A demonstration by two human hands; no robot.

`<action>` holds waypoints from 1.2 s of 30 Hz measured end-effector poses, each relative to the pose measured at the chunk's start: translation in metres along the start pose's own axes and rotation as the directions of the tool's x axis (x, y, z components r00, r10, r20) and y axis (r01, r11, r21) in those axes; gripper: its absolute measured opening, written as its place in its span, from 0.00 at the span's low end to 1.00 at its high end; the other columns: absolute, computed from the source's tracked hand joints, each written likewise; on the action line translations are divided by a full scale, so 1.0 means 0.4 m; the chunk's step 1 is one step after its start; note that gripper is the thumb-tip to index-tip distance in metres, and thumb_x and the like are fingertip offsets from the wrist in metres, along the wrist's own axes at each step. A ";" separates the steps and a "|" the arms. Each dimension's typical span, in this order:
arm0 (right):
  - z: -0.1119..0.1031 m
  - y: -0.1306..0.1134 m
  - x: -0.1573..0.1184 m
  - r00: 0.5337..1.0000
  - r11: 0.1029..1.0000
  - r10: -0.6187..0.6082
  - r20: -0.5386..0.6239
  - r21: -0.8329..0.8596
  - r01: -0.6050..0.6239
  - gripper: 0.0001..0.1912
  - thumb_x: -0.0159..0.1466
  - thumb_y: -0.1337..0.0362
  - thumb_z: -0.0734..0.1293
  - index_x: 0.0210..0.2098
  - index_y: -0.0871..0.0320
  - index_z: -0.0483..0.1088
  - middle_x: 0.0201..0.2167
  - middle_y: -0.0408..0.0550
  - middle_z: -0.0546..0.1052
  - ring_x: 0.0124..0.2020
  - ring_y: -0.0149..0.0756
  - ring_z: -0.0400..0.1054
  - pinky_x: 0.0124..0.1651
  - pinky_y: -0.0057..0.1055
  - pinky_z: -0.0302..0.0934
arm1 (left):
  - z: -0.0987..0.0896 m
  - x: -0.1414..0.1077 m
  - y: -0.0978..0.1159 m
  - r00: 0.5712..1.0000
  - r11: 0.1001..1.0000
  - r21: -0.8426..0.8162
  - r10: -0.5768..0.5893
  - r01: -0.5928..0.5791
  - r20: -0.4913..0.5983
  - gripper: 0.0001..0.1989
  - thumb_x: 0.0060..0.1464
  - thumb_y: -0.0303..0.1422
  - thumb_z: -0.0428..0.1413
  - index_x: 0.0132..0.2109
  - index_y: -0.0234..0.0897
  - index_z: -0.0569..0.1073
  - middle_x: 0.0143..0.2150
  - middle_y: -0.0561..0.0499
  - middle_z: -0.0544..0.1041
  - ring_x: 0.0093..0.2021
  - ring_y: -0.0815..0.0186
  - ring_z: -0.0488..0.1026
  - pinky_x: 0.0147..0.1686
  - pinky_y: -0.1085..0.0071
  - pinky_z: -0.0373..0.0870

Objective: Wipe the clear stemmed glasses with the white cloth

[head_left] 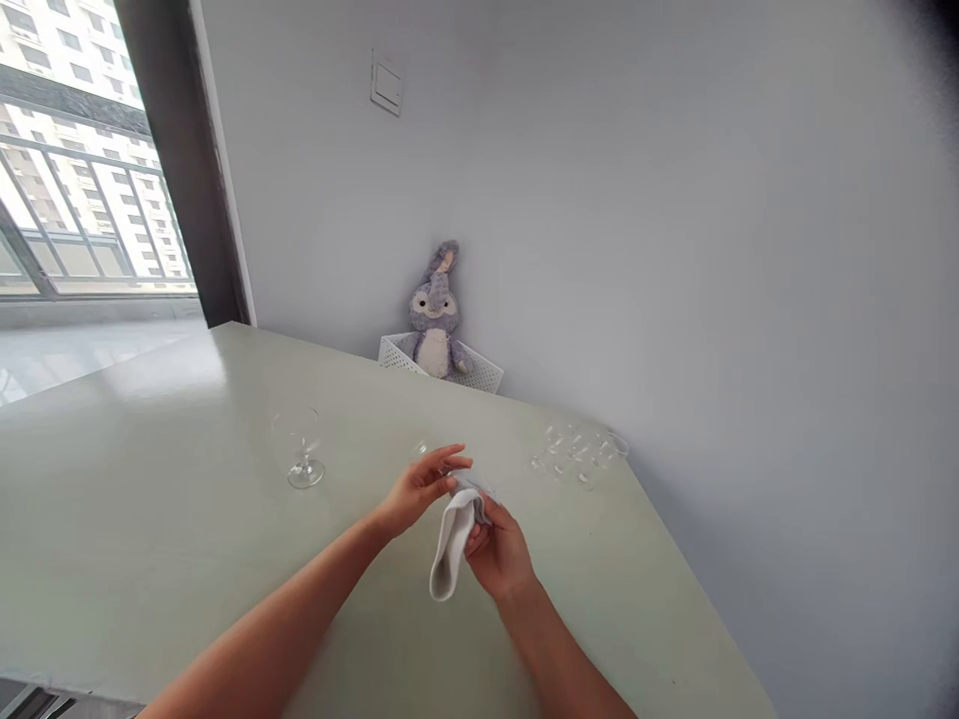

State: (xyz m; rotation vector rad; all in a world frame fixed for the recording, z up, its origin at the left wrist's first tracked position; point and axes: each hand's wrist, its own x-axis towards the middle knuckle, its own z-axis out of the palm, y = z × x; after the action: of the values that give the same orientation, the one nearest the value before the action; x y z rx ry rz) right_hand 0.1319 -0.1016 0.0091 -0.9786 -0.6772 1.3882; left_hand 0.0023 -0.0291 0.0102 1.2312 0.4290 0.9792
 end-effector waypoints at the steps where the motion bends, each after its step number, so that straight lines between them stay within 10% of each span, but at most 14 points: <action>1: 0.001 0.004 -0.005 0.999 0.996 -0.030 0.012 -0.082 0.031 0.13 0.53 0.55 0.66 0.32 0.59 0.68 0.17 0.40 0.69 0.15 0.27 0.61 0.22 0.26 0.58 | 0.000 -0.001 0.003 1.000 0.999 -0.025 -0.026 0.026 -0.001 0.24 0.47 0.36 0.58 0.52 0.41 0.66 0.47 0.43 0.71 0.44 0.62 0.68 0.45 0.66 0.63; 8: -0.040 0.026 -0.015 0.901 0.434 -0.357 0.247 -0.810 0.394 0.13 0.54 0.55 0.65 0.32 0.56 0.73 0.30 0.53 0.75 0.33 0.41 0.69 0.33 0.32 0.60 | 0.012 0.000 -0.024 0.965 0.972 -0.093 -0.228 0.217 -0.132 0.21 0.47 0.43 0.55 0.47 0.37 0.68 0.21 0.57 0.67 0.21 0.73 0.65 0.26 0.73 0.66; 15: -0.043 -0.030 -0.021 0.995 0.950 -0.084 -0.050 -0.306 0.065 0.18 0.50 0.52 0.68 0.32 0.59 0.69 0.22 0.45 0.74 0.19 0.34 0.67 0.21 0.27 0.58 | 0.001 -0.014 -0.064 0.987 0.962 0.271 0.018 0.027 -0.161 0.15 0.50 0.40 0.52 0.45 0.42 0.71 0.31 0.49 0.75 0.32 0.64 0.72 0.40 0.63 0.67; 19: -0.077 -0.066 -0.023 0.980 0.986 -0.053 -0.194 -0.165 0.021 0.18 0.46 0.54 0.72 0.28 0.60 0.66 0.20 0.42 0.72 0.18 0.31 0.67 0.19 0.24 0.56 | -0.009 -0.020 -0.031 0.931 0.828 0.538 0.307 -0.158 -0.198 0.11 0.45 0.36 0.58 0.38 0.44 0.75 0.42 0.45 0.75 0.51 0.56 0.64 0.56 0.58 0.49; 25: -0.098 -0.099 -0.054 0.994 0.918 0.097 0.043 -0.391 -0.072 0.19 0.49 0.53 0.69 0.32 0.63 0.69 0.21 0.45 0.73 0.18 0.32 0.68 0.20 0.25 0.56 | -0.002 -0.002 -0.025 0.971 0.720 0.660 0.233 -0.215 0.062 0.08 0.43 0.39 0.59 0.33 0.44 0.74 0.45 0.46 0.73 0.55 0.54 0.59 0.57 0.58 0.44; 31: -0.137 -0.159 -0.058 0.976 0.620 0.026 0.217 -0.769 0.155 0.10 0.53 0.59 0.66 0.31 0.59 0.72 0.26 0.43 0.74 0.27 0.33 0.66 0.30 0.28 0.58 | 0.000 -0.013 -0.079 0.975 0.557 0.801 0.114 -0.220 0.188 0.12 0.51 0.40 0.51 0.24 0.40 0.70 0.22 0.50 0.68 0.28 0.65 0.65 0.30 0.71 0.58; 36: -0.182 -0.216 -0.065 0.953 0.241 -0.282 0.107 -0.954 0.178 0.14 0.58 0.59 0.59 0.41 0.54 0.71 0.32 0.46 0.75 0.34 0.40 0.66 0.37 0.34 0.58 | -0.003 -0.012 -0.079 0.998 0.516 0.856 0.022 0.031 -0.050 0.11 0.49 0.35 0.52 0.21 0.39 0.67 0.21 0.53 0.68 0.22 0.68 0.62 0.24 0.74 0.49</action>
State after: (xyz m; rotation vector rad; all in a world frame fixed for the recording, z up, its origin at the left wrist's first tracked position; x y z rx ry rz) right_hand 0.2342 -0.1319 0.0540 -1.7861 -1.6404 0.4967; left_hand 0.0112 -0.0328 -0.0202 2.1090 1.0551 0.7861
